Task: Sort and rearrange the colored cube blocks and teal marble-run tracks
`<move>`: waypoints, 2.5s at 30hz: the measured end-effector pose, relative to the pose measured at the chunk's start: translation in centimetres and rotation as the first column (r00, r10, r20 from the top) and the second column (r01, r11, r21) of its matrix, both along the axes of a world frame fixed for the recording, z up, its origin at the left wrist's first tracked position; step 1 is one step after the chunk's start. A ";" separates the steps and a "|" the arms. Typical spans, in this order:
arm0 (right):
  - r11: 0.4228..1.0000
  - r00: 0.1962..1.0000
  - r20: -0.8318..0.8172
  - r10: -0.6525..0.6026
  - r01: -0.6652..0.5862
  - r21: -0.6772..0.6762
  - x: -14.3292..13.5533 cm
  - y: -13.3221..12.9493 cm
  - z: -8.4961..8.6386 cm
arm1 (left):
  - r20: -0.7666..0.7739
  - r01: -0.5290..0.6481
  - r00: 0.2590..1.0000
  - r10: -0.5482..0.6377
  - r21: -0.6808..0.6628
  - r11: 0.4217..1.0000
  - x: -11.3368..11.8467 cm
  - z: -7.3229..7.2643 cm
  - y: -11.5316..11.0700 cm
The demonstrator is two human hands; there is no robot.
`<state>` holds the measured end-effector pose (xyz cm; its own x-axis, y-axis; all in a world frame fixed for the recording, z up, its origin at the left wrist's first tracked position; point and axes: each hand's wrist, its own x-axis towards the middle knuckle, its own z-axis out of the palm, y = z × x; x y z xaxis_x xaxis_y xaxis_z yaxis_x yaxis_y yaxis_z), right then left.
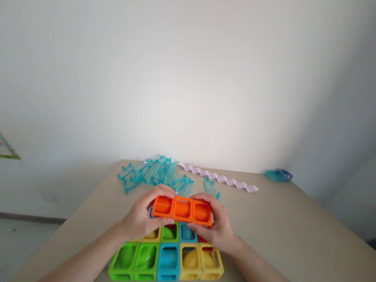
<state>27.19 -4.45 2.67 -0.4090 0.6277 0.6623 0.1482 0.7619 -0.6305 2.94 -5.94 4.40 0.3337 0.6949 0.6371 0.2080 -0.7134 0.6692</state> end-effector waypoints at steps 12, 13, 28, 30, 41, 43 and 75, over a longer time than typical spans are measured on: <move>0.998 1.000 0.004 0.007 -0.007 0.063 -0.1 -0.2 0.5 | 0.058 0.006 0.998 0.001 -0.128 0.992 0.2 -0.1 -0.2; 0.996 1.000 0.010 0.014 -0.015 0.082 0.0 -0.2 0.6 | 0.068 0.022 0.998 -0.012 -0.159 0.987 0.2 -0.1 -0.2; 0.995 0.997 -0.078 -0.017 0.009 -0.098 0.0 0.2 -0.6 | -0.001 -0.012 1.000 0.012 0.011 1.000 -0.1 -0.4 0.3; 0.998 0.995 -0.088 -0.040 0.037 -0.044 -0.1 0.2 -0.6 | 0.003 0.014 1.000 -0.014 -0.038 0.999 -0.2 -0.7 0.3; 0.999 0.999 0.002 -0.035 0.035 0.021 0.1 -0.1 -0.4 | -0.022 0.014 1.000 -0.011 0.149 0.989 -0.3 0.1 0.4; 0.998 0.999 -0.007 -0.052 0.052 0.028 0.0 -0.1 -0.5 | -0.018 0.012 1.000 -0.009 0.152 0.988 -0.3 0.1 0.3; 0.962 0.995 0.099 0.029 -0.054 0.268 0.0 0.0 1.1 | -0.020 0.083 0.997 -0.081 0.116 0.990 0.1 0.3 0.2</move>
